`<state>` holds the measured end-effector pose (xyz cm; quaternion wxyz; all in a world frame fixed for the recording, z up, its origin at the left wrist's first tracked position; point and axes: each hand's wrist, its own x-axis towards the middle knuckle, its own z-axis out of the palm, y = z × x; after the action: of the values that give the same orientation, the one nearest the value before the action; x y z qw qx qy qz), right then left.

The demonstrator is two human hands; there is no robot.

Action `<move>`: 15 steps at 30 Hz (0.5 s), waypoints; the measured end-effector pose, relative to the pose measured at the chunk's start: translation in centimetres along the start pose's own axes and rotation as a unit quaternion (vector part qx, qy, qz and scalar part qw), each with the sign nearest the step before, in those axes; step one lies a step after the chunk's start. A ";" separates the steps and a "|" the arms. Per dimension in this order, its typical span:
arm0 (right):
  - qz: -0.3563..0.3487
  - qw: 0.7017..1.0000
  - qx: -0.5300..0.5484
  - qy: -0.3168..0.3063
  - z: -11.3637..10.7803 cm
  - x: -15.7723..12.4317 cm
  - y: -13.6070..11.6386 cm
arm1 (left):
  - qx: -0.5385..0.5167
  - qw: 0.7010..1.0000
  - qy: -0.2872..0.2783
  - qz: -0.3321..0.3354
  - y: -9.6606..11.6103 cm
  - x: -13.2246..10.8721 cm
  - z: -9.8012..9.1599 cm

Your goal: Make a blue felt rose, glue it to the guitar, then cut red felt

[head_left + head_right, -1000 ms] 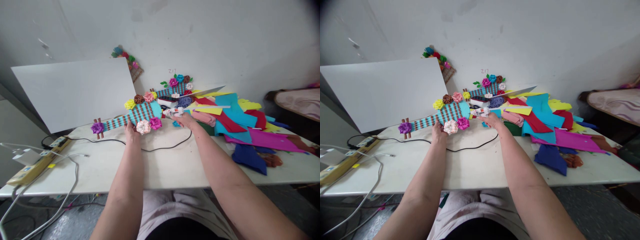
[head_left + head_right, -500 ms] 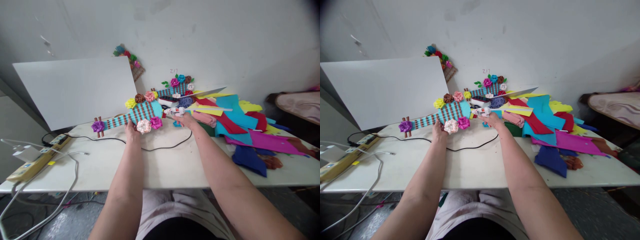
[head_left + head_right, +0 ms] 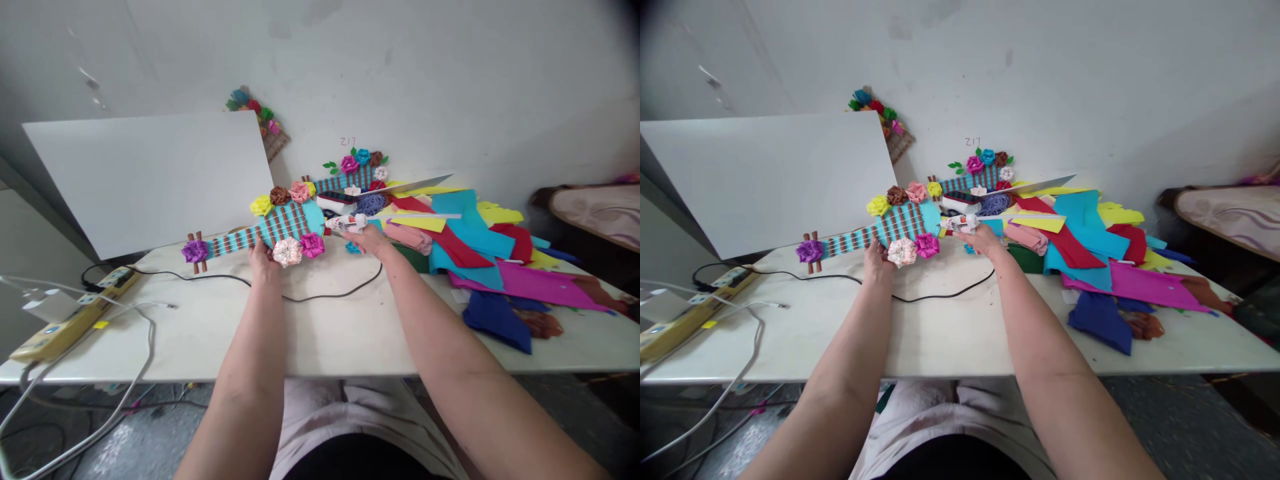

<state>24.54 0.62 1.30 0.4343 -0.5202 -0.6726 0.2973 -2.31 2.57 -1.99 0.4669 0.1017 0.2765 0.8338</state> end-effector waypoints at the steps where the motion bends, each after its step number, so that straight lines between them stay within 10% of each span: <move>1: -0.002 1.000 0.000 0.000 0.0 0.0 0.0 | -0.001 1.000 0.003 -0.003 0.0 0.0 0.0; 15: 0.011 0.999 -0.025 -0.019 -0.7 -1.2 -1.6 | 0.003 1.000 0.002 0.002 -0.1 0.2 -0.2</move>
<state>24.55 -1.02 2.65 0.4052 -0.5330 -0.6817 0.2950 -2.44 2.74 -2.19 0.4646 0.1021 0.2796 0.8340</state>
